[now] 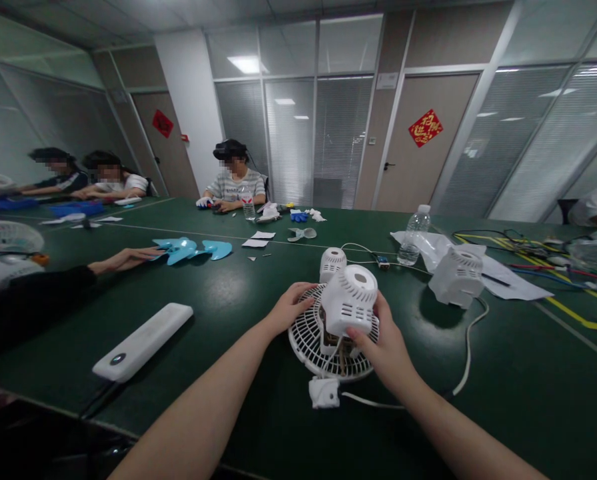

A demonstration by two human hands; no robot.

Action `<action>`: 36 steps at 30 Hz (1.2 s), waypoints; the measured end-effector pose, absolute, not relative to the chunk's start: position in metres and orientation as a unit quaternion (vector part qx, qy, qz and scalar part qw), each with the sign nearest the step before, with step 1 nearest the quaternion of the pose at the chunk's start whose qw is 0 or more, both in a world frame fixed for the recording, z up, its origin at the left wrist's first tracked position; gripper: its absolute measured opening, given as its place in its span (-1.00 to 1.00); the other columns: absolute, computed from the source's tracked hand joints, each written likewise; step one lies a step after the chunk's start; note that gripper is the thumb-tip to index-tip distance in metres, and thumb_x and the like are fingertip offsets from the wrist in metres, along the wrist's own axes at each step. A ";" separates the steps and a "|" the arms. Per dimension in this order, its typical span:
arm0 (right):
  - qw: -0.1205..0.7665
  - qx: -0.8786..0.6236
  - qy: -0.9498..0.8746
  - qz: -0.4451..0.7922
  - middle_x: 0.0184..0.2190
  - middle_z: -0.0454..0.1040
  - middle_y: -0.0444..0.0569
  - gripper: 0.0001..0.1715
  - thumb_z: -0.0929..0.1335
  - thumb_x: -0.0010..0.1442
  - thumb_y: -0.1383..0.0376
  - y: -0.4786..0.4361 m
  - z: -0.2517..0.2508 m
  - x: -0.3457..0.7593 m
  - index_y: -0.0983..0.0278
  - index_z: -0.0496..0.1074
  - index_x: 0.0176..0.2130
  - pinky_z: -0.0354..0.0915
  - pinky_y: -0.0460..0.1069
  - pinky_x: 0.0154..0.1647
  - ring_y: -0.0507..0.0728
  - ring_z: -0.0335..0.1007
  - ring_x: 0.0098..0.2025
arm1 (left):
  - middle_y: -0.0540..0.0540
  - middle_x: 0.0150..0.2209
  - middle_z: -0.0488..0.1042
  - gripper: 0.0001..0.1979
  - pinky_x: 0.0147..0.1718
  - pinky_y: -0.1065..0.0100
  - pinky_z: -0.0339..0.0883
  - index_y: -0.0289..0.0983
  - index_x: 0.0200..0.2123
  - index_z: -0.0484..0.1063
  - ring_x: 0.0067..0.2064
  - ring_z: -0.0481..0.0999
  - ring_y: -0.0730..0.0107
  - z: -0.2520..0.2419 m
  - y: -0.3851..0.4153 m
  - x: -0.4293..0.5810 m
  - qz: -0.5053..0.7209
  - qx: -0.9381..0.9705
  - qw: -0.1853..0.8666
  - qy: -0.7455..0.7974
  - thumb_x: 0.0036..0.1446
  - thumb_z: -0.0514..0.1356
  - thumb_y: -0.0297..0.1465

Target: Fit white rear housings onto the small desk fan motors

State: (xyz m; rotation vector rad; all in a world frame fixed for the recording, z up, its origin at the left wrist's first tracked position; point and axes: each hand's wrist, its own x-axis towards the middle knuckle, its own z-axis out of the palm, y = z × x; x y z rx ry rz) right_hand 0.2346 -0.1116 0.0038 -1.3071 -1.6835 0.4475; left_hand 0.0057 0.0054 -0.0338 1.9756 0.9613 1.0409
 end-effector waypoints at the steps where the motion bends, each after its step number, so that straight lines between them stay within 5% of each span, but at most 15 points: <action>1: 0.456 -0.535 -0.686 0.185 0.18 0.25 0.07 -0.04 0.38 0.14 0.10 -0.111 0.001 0.234 0.13 -0.17 0.32 0.21 0.23 0.14 0.29 0.26 0.14 | -0.12 0.09 0.35 -0.61 0.20 0.09 0.12 -0.15 0.06 0.39 0.14 0.32 0.15 -0.034 0.006 0.006 0.402 0.762 0.344 0.374 0.16 0.15 -0.23; 7: 0.418 -0.538 -0.710 0.179 0.25 0.15 0.08 -0.02 0.39 0.13 0.10 -0.110 -0.002 0.230 0.17 -0.17 0.33 0.15 0.22 0.20 0.29 0.13 0.24 | -0.13 0.12 0.35 -0.59 0.19 0.09 0.15 -0.16 0.08 0.37 0.15 0.33 0.16 -0.032 0.005 0.008 0.387 0.780 0.297 0.392 0.19 0.11 -0.18; 12: 0.417 -0.556 -0.702 0.155 0.24 0.16 0.08 -0.03 0.40 0.12 0.10 -0.114 -0.003 0.229 0.18 -0.14 0.32 0.14 0.23 0.21 0.30 0.13 0.24 | -0.09 0.23 0.25 -0.52 0.27 0.03 -0.03 -0.11 0.15 0.29 0.28 0.16 0.10 -0.010 -0.011 0.007 0.374 0.833 0.192 0.359 0.22 0.05 -0.10; 17: 0.417 -0.555 -0.702 0.158 0.25 0.12 0.10 0.03 0.40 0.10 0.05 -0.116 -0.003 0.230 0.14 -0.20 0.33 0.15 0.28 0.20 0.33 0.12 0.24 | -0.20 0.33 0.05 0.02 0.23 0.01 0.05 -0.16 0.34 -0.18 0.28 0.14 -0.05 0.004 -0.032 0.015 0.337 0.852 0.294 0.272 -0.05 0.28 0.01; 22: 0.405 -0.533 -0.716 0.197 0.28 0.06 0.11 0.09 0.42 0.08 0.07 -0.113 -0.004 0.239 0.16 -0.25 0.33 0.09 0.30 0.24 0.33 0.06 0.28 | -0.28 0.34 -0.03 0.26 0.23 -0.13 -0.04 -0.15 0.35 -0.33 0.30 0.06 -0.20 0.009 -0.039 0.019 0.290 0.857 0.309 0.293 -0.27 0.42 -0.10; 36: 0.393 -0.432 -0.740 0.334 0.28 0.09 0.16 0.20 0.47 0.04 0.12 -0.099 0.002 0.259 0.15 -0.32 0.34 0.05 0.32 0.25 0.30 0.05 0.29 | -0.26 0.31 0.05 0.15 0.23 -0.14 -0.04 -0.16 0.33 -0.14 0.29 0.07 -0.18 0.024 -0.044 0.019 0.275 0.850 0.356 0.274 -0.27 0.43 -0.20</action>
